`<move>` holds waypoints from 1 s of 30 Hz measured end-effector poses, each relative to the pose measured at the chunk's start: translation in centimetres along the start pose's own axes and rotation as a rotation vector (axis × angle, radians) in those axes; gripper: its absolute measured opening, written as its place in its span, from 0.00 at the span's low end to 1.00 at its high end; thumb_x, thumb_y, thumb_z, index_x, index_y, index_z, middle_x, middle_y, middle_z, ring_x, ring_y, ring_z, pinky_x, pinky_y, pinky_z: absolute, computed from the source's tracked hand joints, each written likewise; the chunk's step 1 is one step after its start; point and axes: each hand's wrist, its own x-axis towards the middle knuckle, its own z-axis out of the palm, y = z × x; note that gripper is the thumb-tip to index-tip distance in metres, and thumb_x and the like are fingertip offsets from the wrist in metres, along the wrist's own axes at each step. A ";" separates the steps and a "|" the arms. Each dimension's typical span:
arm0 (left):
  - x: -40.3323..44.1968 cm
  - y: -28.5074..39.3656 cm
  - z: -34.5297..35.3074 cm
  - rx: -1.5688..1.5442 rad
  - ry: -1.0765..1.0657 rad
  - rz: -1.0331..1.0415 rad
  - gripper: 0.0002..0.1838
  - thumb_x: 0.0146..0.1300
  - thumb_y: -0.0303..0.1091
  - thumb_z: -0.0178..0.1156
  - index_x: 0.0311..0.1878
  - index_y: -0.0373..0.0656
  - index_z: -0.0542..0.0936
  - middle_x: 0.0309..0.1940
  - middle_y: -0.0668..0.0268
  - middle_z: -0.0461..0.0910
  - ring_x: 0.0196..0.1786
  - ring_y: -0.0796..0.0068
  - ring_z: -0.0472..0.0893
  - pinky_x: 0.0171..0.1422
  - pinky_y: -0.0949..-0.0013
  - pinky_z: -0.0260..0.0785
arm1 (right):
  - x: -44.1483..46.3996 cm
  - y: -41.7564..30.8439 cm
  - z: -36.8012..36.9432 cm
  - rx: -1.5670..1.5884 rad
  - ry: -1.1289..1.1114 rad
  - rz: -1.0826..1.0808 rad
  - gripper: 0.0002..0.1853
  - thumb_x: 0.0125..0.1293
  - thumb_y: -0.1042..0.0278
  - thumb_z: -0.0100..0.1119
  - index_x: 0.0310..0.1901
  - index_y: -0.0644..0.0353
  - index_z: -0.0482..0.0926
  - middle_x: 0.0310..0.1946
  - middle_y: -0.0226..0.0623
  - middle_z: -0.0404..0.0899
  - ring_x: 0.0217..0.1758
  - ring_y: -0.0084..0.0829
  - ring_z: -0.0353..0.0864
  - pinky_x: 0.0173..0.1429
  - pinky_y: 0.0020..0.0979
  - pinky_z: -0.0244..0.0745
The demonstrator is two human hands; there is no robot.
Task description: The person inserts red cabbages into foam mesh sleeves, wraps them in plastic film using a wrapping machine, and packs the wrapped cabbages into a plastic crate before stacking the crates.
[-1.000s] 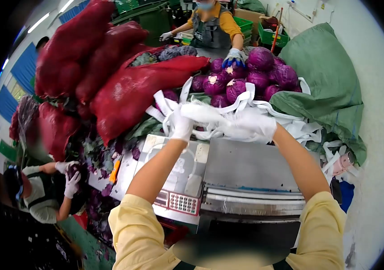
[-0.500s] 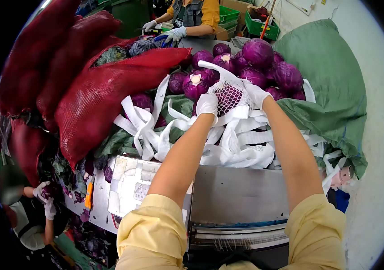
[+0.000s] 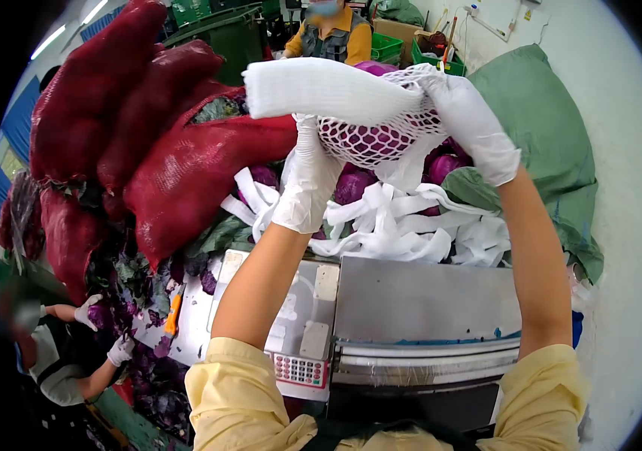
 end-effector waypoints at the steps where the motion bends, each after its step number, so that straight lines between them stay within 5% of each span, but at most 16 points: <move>1: -0.8 0.0 0.3 -0.098 0.044 -0.101 0.35 0.67 0.66 0.47 0.63 0.45 0.70 0.59 0.58 0.74 0.59 0.59 0.77 0.64 0.51 0.72 | -0.9 -0.4 1.6 -0.048 0.139 -0.020 0.21 0.72 0.49 0.48 0.41 0.60 0.82 0.31 0.48 0.81 0.35 0.50 0.80 0.39 0.42 0.74; 2: -2.3 -0.5 -0.2 -0.201 0.014 -0.182 0.37 0.67 0.68 0.44 0.63 0.45 0.70 0.59 0.58 0.75 0.60 0.58 0.76 0.65 0.51 0.71 | -1.8 0.8 2.9 -0.401 0.115 -0.091 0.20 0.70 0.51 0.49 0.37 0.59 0.82 0.32 0.48 0.82 0.37 0.51 0.80 0.40 0.45 0.75; 8: -5.8 -3.1 -4.8 -0.248 0.060 -0.239 0.42 0.67 0.70 0.32 0.68 0.45 0.67 0.64 0.55 0.71 0.65 0.53 0.72 0.70 0.48 0.65 | -3.7 -1.9 2.9 -0.490 -0.238 0.008 0.15 0.65 0.55 0.52 0.37 0.57 0.83 0.33 0.48 0.83 0.37 0.48 0.82 0.42 0.45 0.75; 12: -5.9 -3.9 -5.5 -0.255 0.104 -0.188 0.36 0.68 0.64 0.40 0.65 0.44 0.70 0.61 0.55 0.74 0.61 0.53 0.76 0.68 0.48 0.68 | -5.1 -5.4 3.4 0.577 -0.464 0.567 0.12 0.69 0.70 0.51 0.45 0.68 0.81 0.39 0.34 0.83 0.38 0.24 0.81 0.44 0.28 0.77; 15: -5.2 -3.3 -5.9 -0.078 0.077 -0.115 0.37 0.67 0.66 0.39 0.65 0.44 0.70 0.61 0.53 0.73 0.62 0.53 0.75 0.67 0.48 0.69 | -5.4 -5.6 2.7 0.927 -0.597 0.629 0.13 0.70 0.70 0.51 0.47 0.69 0.80 0.40 0.34 0.83 0.38 0.24 0.81 0.46 0.28 0.78; 17: -5.3 -2.8 -5.6 -0.022 -0.164 -0.092 0.37 0.69 0.65 0.37 0.67 0.44 0.66 0.64 0.52 0.70 0.64 0.54 0.72 0.69 0.45 0.65 | -6.3 -3.8 3.6 0.695 -0.466 0.541 0.10 0.70 0.72 0.52 0.44 0.68 0.80 0.38 0.32 0.82 0.39 0.21 0.80 0.45 0.25 0.76; 18: -5.9 -2.4 -5.6 -0.353 -0.223 -0.148 0.37 0.70 0.64 0.35 0.68 0.44 0.65 0.66 0.52 0.68 0.66 0.55 0.71 0.70 0.44 0.63 | -7.2 -3.5 3.9 0.553 -0.354 0.542 0.09 0.69 0.73 0.52 0.43 0.67 0.80 0.37 0.31 0.82 0.38 0.20 0.79 0.44 0.23 0.76; 19: -5.0 -2.7 -4.1 -0.445 0.138 -0.126 0.37 0.71 0.64 0.32 0.69 0.45 0.63 0.67 0.55 0.66 0.68 0.57 0.68 0.72 0.45 0.59 | -7.8 -5.3 3.2 0.415 -0.277 0.432 0.06 0.70 0.73 0.54 0.39 0.65 0.79 0.34 0.28 0.80 0.36 0.16 0.76 0.41 0.21 0.72; 20: -5.0 -2.1 -3.9 -0.214 0.026 -0.193 0.37 0.70 0.65 0.31 0.70 0.47 0.62 0.67 0.59 0.68 0.68 0.60 0.67 0.74 0.51 0.57 | -8.1 -5.5 3.4 0.414 -0.281 0.428 0.06 0.70 0.73 0.54 0.39 0.65 0.79 0.34 0.28 0.80 0.36 0.16 0.76 0.41 0.21 0.72; 23: -4.4 -2.5 -2.0 -0.237 0.150 -0.132 0.35 0.70 0.63 0.35 0.68 0.47 0.64 0.65 0.60 0.69 0.67 0.62 0.68 0.74 0.57 0.57 | -7.9 -7.3 3.1 0.328 -0.127 0.042 0.16 0.71 0.57 0.58 0.36 0.64 0.78 0.26 0.26 0.78 0.32 0.14 0.71 0.38 0.22 0.71; 24: -2.1 -2.6 -3.7 -0.230 -0.251 -0.154 0.33 0.71 0.59 0.37 0.67 0.45 0.65 0.64 0.60 0.71 0.67 0.62 0.69 0.74 0.55 0.57 | -7.1 -8.9 2.3 0.246 -0.136 -0.029 0.16 0.71 0.57 0.57 0.36 0.65 0.78 0.25 0.28 0.78 0.31 0.15 0.72 0.38 0.23 0.72; 26: -2.0 -1.7 -3.2 -0.226 -0.647 -0.176 0.31 0.72 0.56 0.40 0.66 0.42 0.67 0.63 0.61 0.73 0.66 0.63 0.70 0.74 0.53 0.58 | -5.8 -11.1 0.7 0.411 -0.169 -0.043 0.10 0.73 0.66 0.54 0.38 0.64 0.78 0.30 0.23 0.77 0.34 0.12 0.71 0.39 0.19 0.69; 28: -6.0 2.7 3.4 -0.296 -0.335 -0.068 0.33 0.71 0.58 0.42 0.66 0.39 0.67 0.61 0.54 0.74 0.62 0.58 0.75 0.69 0.50 0.66 | -4.9 -13.6 -1.3 0.381 -0.071 -0.009 0.09 0.67 0.67 0.59 0.38 0.65 0.79 0.29 0.39 0.79 0.34 0.24 0.77 0.42 0.25 0.74; 29: -7.4 3.7 4.3 -0.276 -0.248 -0.076 0.31 0.72 0.57 0.42 0.63 0.39 0.70 0.57 0.53 0.77 0.58 0.56 0.78 0.64 0.51 0.71 | -4.6 -13.3 -2.5 -0.120 0.016 -0.403 0.07 0.63 0.71 0.58 0.39 0.65 0.79 0.32 0.41 0.79 0.35 0.30 0.78 0.42 0.26 0.74; 30: -9.2 3.8 5.5 -0.072 0.069 -0.020 0.29 0.72 0.57 0.42 0.59 0.41 0.72 0.52 0.57 0.79 0.55 0.60 0.79 0.61 0.53 0.72 | -4.1 -12.6 -3.8 -0.607 0.126 -0.794 0.08 0.58 0.75 0.58 0.40 0.66 0.79 0.34 0.43 0.79 0.36 0.36 0.79 0.42 0.28 0.74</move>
